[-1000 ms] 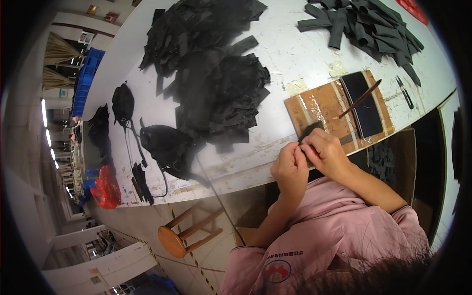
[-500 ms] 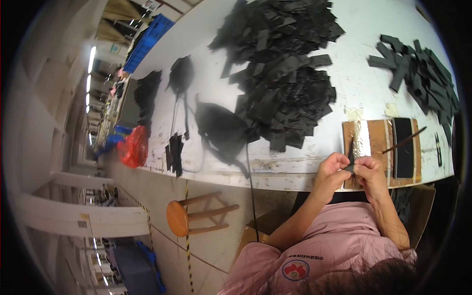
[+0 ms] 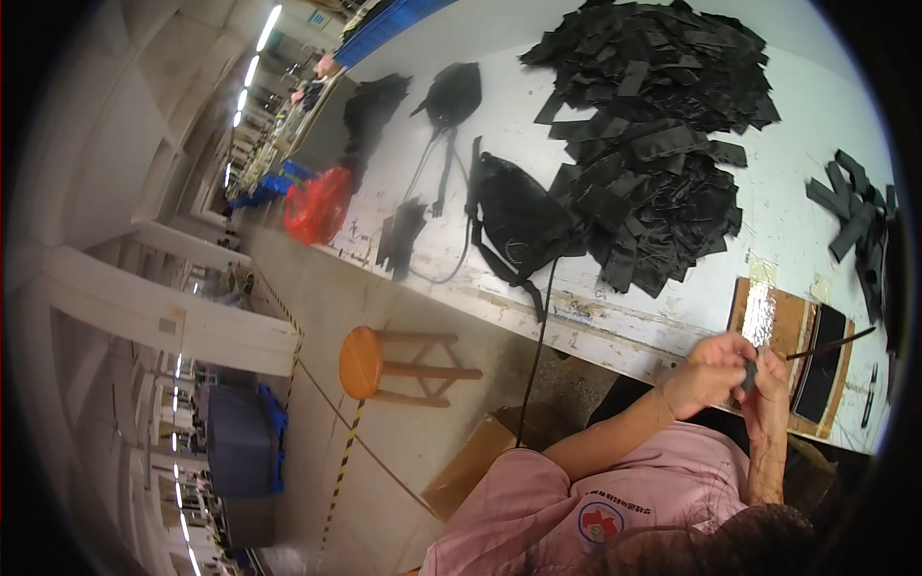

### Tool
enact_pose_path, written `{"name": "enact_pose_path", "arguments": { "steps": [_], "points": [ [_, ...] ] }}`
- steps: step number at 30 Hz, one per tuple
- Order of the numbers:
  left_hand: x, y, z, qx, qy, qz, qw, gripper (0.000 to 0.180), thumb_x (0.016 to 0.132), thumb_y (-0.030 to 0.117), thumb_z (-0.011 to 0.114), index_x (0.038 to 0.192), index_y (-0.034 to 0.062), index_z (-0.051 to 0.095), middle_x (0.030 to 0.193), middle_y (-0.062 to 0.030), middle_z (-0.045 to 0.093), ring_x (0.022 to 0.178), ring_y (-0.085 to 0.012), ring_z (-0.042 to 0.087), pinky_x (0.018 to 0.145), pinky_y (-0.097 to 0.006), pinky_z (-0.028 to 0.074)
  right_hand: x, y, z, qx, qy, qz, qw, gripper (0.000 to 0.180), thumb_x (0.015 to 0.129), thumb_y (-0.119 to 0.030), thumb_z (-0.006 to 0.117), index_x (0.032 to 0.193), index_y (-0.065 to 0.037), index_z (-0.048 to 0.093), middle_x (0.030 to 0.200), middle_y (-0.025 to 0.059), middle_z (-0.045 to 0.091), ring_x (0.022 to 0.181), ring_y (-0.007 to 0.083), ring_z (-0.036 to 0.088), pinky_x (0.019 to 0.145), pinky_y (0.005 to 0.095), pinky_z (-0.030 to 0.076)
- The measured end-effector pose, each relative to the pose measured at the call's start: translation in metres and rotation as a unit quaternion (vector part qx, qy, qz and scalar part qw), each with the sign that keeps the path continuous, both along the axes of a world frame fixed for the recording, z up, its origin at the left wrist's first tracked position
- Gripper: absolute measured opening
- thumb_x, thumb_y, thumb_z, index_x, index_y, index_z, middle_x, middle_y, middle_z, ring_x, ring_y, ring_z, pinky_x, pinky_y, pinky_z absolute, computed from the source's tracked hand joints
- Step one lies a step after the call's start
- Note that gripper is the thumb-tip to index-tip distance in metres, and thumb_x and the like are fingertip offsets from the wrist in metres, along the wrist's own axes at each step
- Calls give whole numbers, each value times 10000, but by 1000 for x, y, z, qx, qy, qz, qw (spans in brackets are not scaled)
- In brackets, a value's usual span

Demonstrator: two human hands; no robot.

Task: Assembling and folding small black foam strips at a workbench.

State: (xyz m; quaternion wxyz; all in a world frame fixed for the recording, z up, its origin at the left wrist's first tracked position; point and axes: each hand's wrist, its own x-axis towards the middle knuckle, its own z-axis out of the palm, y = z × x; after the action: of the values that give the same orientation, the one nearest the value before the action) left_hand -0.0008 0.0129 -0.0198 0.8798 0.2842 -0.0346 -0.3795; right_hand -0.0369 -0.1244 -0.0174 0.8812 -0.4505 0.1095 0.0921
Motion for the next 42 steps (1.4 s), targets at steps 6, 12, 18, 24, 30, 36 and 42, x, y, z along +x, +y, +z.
{"name": "enact_pose_path", "arguments": {
  "steps": [6,12,18,24,30,36,42],
  "points": [
    [-8,2,23,-10,-133,-15,991,495,772,-71,538,1243,-17,399,740,-12,500,511,-16,417,416,-151,308,-7,-7,10,-11,-44,-24,999,323,848,-294,640,978,-13,551,783,8,591,660,73,552,612,190,450],
    [-21,-17,17,282,-244,168,912,396,816,-71,527,1207,-60,461,803,-19,552,581,-15,436,511,-170,372,-6,-21,-15,-138,-153,-73,976,167,897,-179,564,838,-52,473,907,22,498,842,97,449,771,222,347],
    [-25,-24,20,360,-342,311,810,164,826,-42,548,984,-8,574,776,-9,554,591,-33,424,518,-211,377,-9,-26,-15,-291,-159,-70,941,188,899,-163,550,800,-33,456,884,25,481,803,94,422,742,215,340],
    [-22,-27,2,282,-249,265,888,100,845,-41,531,939,-17,556,788,-24,567,624,-36,471,556,-178,397,-9,-20,-17,-291,-154,-72,941,182,910,-169,529,806,-40,455,847,15,454,760,82,392,685,205,319],
    [-9,-15,-1,-25,-11,87,996,207,827,-58,532,1025,-1,515,810,-46,585,530,-12,475,429,-133,355,-7,-13,-3,-148,-73,-62,984,214,914,-241,543,824,-58,476,806,-13,445,734,53,391,661,197,312],
    [-11,-2,24,-244,106,-110,958,333,769,-67,562,1090,-30,483,797,-46,571,428,8,403,310,-143,225,-16,-15,24,-138,-122,-16,983,293,884,-314,585,800,-50,489,787,-20,436,733,69,410,673,211,325],
    [-8,-5,34,-27,-95,-21,995,371,774,-44,571,1134,-60,484,806,-43,581,468,0,431,358,-148,297,-17,-23,19,-153,-94,-46,983,223,905,-230,549,817,-37,481,855,26,469,797,91,417,751,234,339]
  ]
}}
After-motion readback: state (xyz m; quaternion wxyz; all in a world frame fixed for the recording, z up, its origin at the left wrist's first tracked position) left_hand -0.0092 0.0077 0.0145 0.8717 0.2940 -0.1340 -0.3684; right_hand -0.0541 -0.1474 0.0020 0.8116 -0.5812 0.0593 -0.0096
